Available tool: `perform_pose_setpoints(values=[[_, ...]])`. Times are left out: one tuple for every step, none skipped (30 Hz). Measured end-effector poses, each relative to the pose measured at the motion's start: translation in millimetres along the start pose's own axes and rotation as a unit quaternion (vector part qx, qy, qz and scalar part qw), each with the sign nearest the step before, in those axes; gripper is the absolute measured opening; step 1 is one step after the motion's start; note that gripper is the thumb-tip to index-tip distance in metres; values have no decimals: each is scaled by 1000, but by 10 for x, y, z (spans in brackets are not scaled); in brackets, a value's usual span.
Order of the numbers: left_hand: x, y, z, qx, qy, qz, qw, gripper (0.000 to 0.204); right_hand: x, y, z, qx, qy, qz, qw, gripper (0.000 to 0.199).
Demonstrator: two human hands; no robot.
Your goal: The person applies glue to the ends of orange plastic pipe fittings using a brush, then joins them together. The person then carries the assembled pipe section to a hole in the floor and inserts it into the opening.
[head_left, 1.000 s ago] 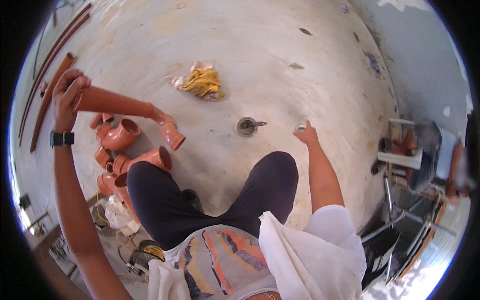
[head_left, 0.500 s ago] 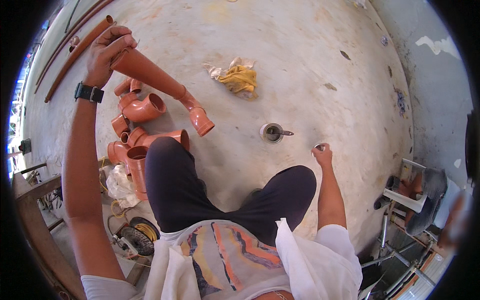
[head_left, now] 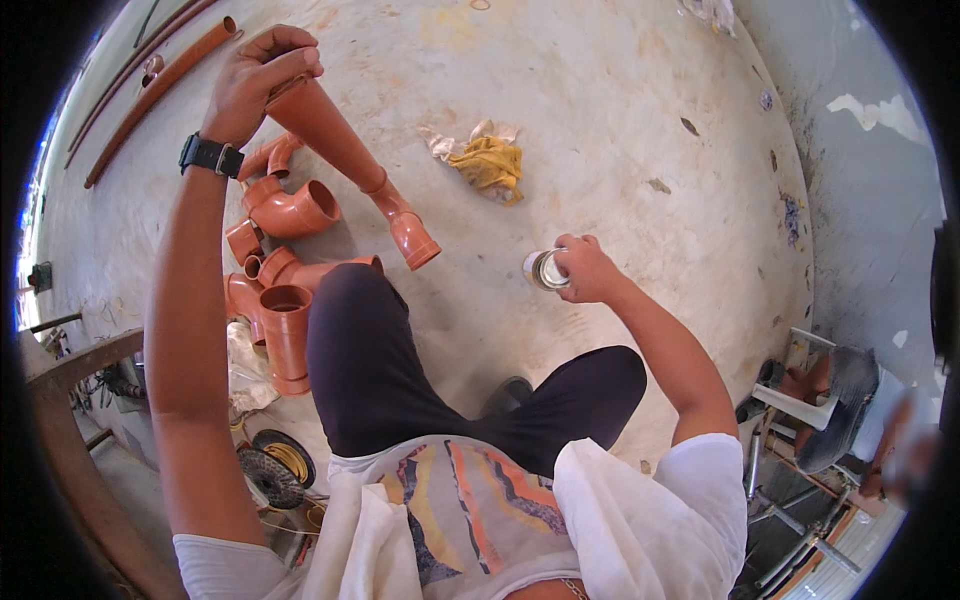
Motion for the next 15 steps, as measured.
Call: perform_pose_setpoints(values=[[-5,0,-17,1,2,-2,1000,22,27,-29,-81,8,31,-11,999,34],[-16,19,-4,-3,0,0,1000,21,86,-82,-154,17,59,-18,998,34],[-27,30,0,-7,-1,2,1000,21,114,-112,-204,24,88,-26,995,34],[-28,41,8,-10,-2,5,1000,21,116,-119,-227,31,106,-31,993,36],[-32,63,28,-11,1,3,1000,21,127,-124,-255,37,123,-35,991,38],[-33,79,46,-11,5,1,1000,21,132,-132,-279,42,139,-40,989,40],[-28,95,72,-11,9,-1,1000,22,142,-142,-295,43,135,-40,989,44],[1,119,121,-13,-7,3,1000,24,156,-136,-308,43,130,-42,990,48],[33,138,174,-14,-23,6,1000,26,168,-133,-321,44,125,-43,990,52],[59,162,216,-15,-40,9,999,28,191,-134,-330,38,127,-39,990,54],[55,159,204,-15,-36,11,999,27,212,-134,-317,31,130,-35,990,55],[57,148,178,-16,-33,12,999,27,231,-132,-304,24,133,-32,990,57],[58,136,149,-16,-30,14,999,27,218,-124,-332,22,129,-30,991,58],[27,113,115,-17,-24,8,1000,26,213,-132,-348,18,125,-27,992,58],[-5,104,69,-17,-17,2,1000,26,200,-131,-359,14,121,-24,992,58]])
Point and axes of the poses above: each hand's wrist, its own y-axis away from the middle knuckle, its own z-axis out of the back of the hand, x = y × z, the point moved 7 cm from there along -y, towards the middle knuckle, and after that the axes turned 14 degrees about -z, right-handed, at the moved point
